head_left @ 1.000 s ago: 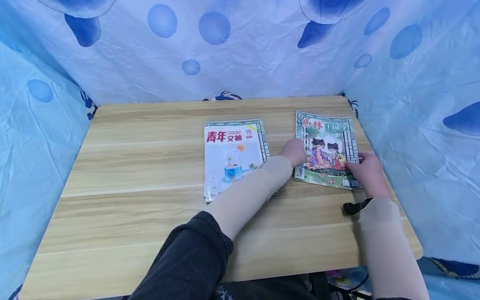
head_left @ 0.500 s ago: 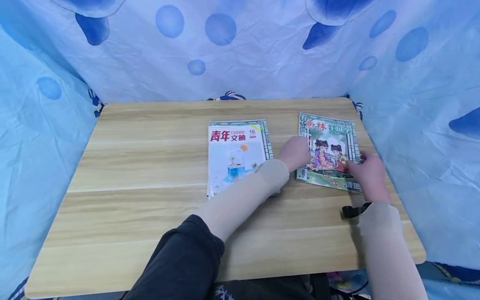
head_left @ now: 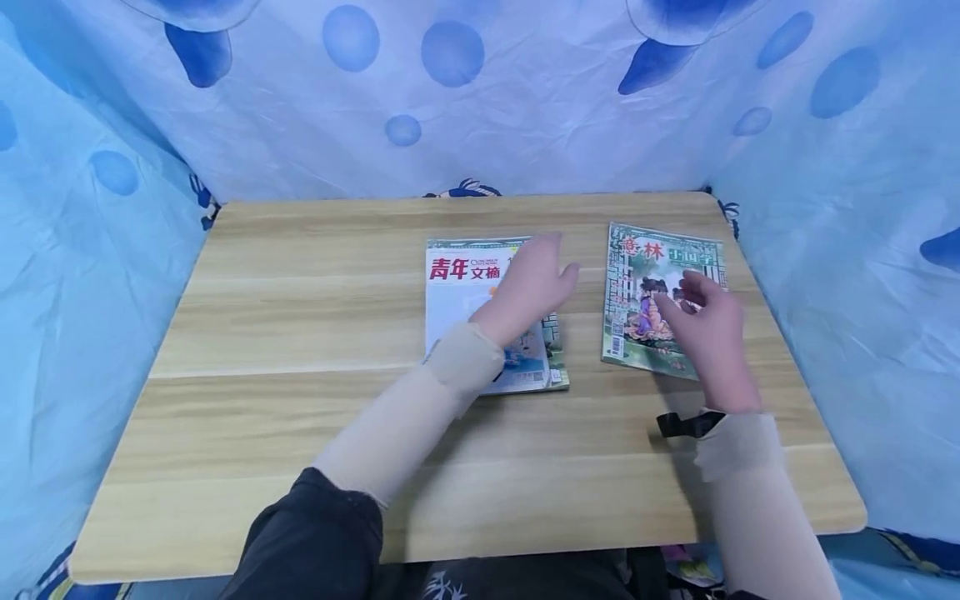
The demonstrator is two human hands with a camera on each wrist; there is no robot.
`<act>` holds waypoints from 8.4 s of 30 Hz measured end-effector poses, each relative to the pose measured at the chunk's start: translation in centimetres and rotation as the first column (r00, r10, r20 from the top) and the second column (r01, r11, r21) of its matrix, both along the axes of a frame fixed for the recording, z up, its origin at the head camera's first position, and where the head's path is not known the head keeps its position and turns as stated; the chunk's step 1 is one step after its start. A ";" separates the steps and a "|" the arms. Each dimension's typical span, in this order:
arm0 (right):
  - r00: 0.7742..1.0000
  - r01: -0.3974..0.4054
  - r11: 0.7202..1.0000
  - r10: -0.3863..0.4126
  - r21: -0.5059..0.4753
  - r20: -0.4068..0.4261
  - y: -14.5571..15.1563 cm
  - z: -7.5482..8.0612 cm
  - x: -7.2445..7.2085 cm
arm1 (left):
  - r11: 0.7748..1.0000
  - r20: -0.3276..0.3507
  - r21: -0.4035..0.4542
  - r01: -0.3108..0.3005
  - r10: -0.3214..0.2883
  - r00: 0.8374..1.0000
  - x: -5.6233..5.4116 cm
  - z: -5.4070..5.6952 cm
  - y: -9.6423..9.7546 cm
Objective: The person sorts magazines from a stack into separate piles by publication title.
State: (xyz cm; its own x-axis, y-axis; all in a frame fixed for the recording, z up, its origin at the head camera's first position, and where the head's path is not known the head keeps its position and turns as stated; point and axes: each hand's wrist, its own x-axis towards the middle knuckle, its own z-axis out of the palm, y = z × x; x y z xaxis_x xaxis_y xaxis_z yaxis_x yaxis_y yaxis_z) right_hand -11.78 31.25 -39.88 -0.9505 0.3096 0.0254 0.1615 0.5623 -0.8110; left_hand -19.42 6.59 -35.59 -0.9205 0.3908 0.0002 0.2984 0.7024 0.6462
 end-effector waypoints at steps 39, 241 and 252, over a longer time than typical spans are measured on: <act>0.961 -0.274 0.953 0.269 -0.126 -0.056 -8.8 -0.9 -0.3 | 0.879 -0.008 0.302 -0.369 0.390 0.921 5.2 -4.4 -17.0; 0.968 -0.243 0.945 0.223 -0.219 -0.112 -10.1 -1.7 -2.5 | 0.869 0.150 0.275 -0.411 0.383 0.911 4.7 -5.2 -16.6; 0.974 -0.226 0.952 0.222 -0.206 -0.042 -9.3 -2.4 -1.9 | 0.890 0.145 0.240 -0.388 0.363 0.921 4.4 -5.6 -16.1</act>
